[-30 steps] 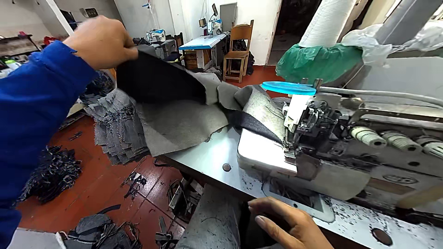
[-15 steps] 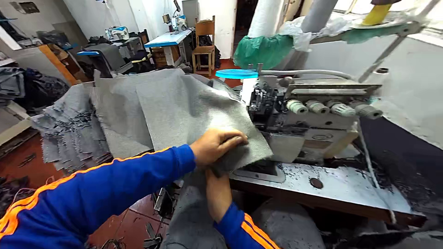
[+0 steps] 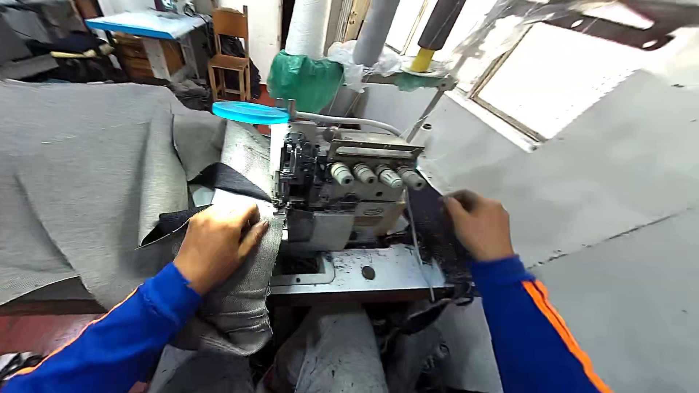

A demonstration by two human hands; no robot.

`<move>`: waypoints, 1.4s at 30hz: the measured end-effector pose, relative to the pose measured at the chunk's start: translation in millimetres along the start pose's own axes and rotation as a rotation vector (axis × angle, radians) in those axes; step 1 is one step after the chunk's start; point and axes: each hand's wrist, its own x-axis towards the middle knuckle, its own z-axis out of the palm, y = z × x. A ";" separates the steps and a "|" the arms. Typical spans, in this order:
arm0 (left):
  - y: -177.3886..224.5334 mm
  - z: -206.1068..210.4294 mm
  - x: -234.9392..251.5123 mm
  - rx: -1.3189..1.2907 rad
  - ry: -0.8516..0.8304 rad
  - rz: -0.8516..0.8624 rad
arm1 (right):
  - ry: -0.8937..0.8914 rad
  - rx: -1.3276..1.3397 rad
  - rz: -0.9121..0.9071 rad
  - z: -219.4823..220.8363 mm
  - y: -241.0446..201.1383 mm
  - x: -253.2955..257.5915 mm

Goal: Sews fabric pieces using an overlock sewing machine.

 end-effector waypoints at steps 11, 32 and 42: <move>-1.4 5.7 -1.6 0.010 -0.012 -0.056 | -0.354 -0.336 0.144 48.1 23.5 129.9; 24.7 -63.6 3.8 -0.700 -0.035 0.044 | -0.009 1.120 -0.378 133.1 -188.9 -157.6; 25.1 -62.0 9.6 -0.637 0.074 -0.183 | -0.219 1.294 -0.279 153.9 -195.4 -173.3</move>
